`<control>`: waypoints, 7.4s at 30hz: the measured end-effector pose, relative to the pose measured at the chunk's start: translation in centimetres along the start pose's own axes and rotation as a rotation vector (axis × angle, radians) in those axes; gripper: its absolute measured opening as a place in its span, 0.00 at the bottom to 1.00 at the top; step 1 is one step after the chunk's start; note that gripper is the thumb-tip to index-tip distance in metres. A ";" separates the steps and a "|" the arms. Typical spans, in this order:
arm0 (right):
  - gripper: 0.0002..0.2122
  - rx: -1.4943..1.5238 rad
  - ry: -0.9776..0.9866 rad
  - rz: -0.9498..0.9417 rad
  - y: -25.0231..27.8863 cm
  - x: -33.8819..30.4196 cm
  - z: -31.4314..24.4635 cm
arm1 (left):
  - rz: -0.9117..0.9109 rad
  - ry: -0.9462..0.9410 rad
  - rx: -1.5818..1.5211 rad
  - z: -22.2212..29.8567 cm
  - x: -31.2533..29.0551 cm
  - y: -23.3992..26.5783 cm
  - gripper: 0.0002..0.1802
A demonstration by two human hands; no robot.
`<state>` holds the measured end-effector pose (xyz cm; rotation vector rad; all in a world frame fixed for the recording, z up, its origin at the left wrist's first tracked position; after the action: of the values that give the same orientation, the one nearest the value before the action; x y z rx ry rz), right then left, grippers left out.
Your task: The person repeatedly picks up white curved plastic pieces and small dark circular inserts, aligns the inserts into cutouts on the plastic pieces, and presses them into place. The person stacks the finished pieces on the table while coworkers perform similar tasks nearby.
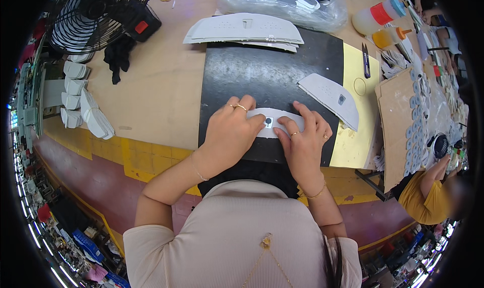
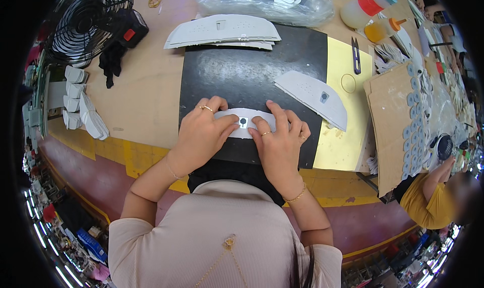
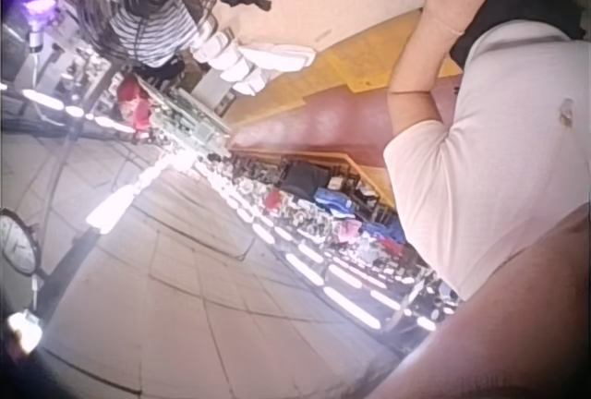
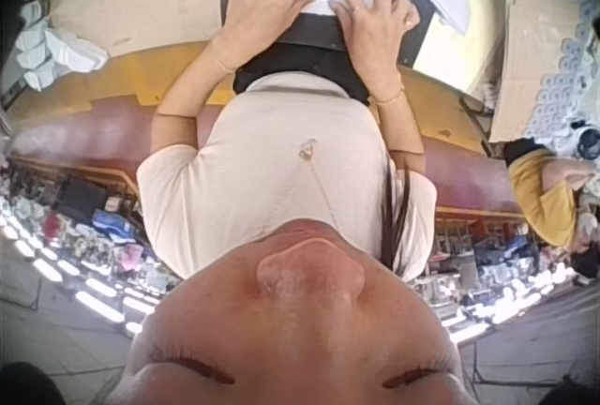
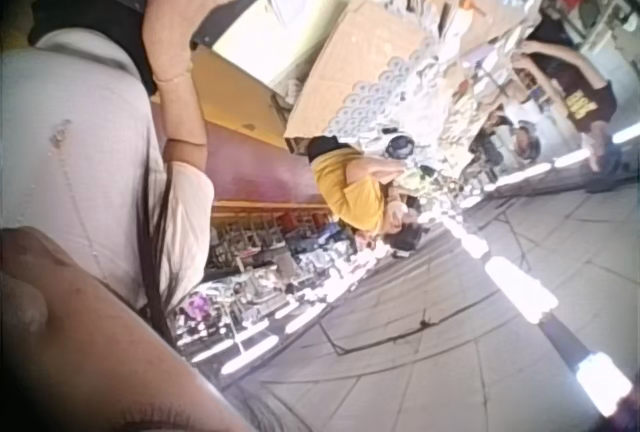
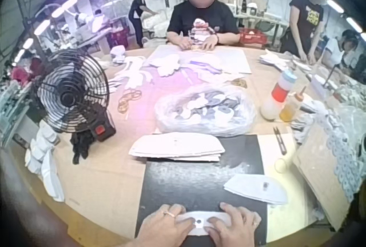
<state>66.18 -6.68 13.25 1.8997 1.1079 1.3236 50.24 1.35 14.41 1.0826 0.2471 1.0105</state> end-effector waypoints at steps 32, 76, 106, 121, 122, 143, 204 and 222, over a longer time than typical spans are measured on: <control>0.22 0.055 0.073 -0.139 0.1 1.4 0.3 | -0.195 -0.067 -0.130 -0.7 0.7 2.0 0.14; 0.19 -0.662 -0.606 0.192 11.1 12.6 37.8 | 0.110 -0.072 -0.406 4.4 6.9 10.1 0.09; 0.09 0.526 -0.131 -0.381 -0.3 6.3 2.9 | -0.219 0.216 -0.420 0.2 -1.8 0.8 0.09; 0.10 0.458 -0.096 -0.323 2.7 -0.2 1.8 | -0.110 0.319 -0.593 -0.7 -2.0 0.9 0.08; 0.09 0.489 -0.156 -0.323 2.7 -0.4 1.8 | -0.113 0.375 -0.614 -0.6 -1.8 1.1 0.08; 0.09 0.443 -0.174 -0.100 0.4 2.0 1.8 | -0.111 0.190 -0.287 -2.0 1.2 0.5 0.13; 0.10 0.325 -0.146 -0.121 -0.6 1.9 1.6 | -0.033 0.181 -0.278 -2.3 1.0 -0.6 0.12; 0.12 0.047 0.053 0.024 -0.2 0.1 0.2 | 0.092 0.058 -0.130 -2.0 0.8 -1.0 0.18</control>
<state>66.28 -6.47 13.05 1.9279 1.1552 1.3799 49.99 3.05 12.88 0.9541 0.1774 1.1262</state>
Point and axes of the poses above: each hand's wrist, its own x-axis towards the middle knuckle, its own y-axis out of the back of the hand, z = x × y, the point moved 3 cm from there along x, towards the middle knuckle, and after that the axes turned 15 degrees about z, right-handed, at the moved point
